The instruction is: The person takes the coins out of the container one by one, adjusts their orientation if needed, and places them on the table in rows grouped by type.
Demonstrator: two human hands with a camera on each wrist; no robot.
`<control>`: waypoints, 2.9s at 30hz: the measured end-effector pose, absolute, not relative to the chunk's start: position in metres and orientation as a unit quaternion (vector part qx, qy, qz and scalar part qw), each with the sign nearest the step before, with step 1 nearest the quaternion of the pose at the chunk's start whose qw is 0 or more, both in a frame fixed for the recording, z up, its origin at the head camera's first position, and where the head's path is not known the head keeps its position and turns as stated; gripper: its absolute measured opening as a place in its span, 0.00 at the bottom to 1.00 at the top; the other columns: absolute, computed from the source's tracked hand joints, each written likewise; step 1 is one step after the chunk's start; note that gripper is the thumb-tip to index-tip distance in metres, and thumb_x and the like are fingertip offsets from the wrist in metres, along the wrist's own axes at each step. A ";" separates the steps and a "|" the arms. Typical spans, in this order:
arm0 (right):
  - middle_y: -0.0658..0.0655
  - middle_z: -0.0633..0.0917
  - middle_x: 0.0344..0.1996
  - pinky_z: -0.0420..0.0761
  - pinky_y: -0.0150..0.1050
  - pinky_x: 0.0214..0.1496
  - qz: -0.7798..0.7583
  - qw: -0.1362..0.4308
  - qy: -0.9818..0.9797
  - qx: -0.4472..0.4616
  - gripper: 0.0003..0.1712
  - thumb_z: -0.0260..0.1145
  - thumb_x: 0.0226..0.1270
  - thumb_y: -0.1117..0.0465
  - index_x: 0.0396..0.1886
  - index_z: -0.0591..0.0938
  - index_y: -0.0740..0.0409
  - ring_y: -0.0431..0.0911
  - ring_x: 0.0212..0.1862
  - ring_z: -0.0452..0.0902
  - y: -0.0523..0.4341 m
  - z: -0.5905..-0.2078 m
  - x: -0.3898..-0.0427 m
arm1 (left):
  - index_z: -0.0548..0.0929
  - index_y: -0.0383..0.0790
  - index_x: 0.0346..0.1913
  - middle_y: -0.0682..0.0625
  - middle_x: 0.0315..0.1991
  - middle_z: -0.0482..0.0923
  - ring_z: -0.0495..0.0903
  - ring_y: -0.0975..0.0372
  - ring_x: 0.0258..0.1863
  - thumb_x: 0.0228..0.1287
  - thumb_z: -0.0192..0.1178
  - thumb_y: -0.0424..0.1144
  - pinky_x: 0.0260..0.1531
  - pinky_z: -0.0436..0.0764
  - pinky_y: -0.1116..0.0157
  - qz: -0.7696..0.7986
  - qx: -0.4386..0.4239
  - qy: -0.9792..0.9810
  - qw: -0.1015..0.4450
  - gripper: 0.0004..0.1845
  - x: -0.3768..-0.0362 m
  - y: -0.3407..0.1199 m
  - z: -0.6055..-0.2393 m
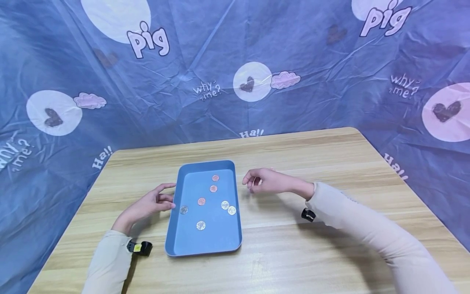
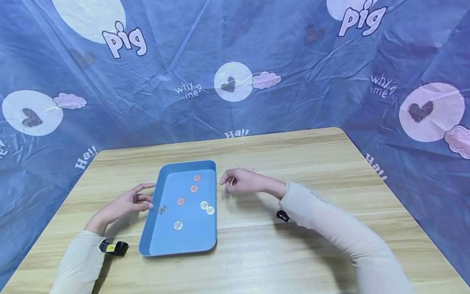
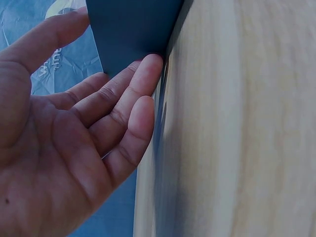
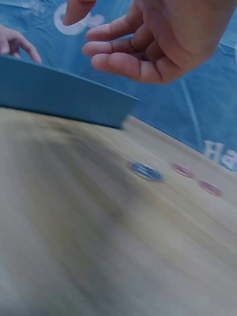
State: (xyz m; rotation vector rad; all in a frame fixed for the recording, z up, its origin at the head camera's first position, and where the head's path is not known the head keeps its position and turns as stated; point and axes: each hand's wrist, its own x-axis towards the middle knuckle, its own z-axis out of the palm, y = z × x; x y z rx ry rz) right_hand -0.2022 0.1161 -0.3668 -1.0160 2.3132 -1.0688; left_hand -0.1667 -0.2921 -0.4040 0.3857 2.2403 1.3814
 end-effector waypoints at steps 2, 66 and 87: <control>0.64 0.84 0.38 0.79 0.36 0.49 -0.399 0.214 0.818 -0.355 0.16 0.59 0.62 0.70 0.49 0.77 0.73 0.41 0.41 0.77 0.110 -0.364 -0.197 | 0.50 0.34 0.74 0.31 0.52 0.78 0.82 0.65 0.46 0.65 0.62 0.38 0.48 0.77 0.73 0.504 0.141 0.819 0.238 0.41 -0.167 -0.292 -0.404; 0.48 0.77 0.31 0.69 0.24 0.40 -0.333 0.317 0.790 -0.406 0.14 0.74 0.56 0.64 0.42 0.82 0.57 0.34 0.35 0.69 -0.026 -0.409 -0.179 | 0.49 0.33 0.74 0.27 0.56 0.75 0.82 0.64 0.49 0.65 0.62 0.37 0.49 0.77 0.74 0.513 0.149 0.810 0.242 0.42 -0.168 -0.293 -0.406; 0.44 0.75 0.32 0.69 0.22 0.40 -0.182 0.244 0.828 -0.472 0.08 0.72 0.59 0.59 0.39 0.84 0.49 0.35 0.36 0.69 -0.031 -0.407 -0.177 | 0.49 0.32 0.74 0.29 0.54 0.77 0.81 0.65 0.48 0.65 0.62 0.37 0.49 0.77 0.74 0.510 0.145 0.814 0.237 0.42 -0.166 -0.293 -0.405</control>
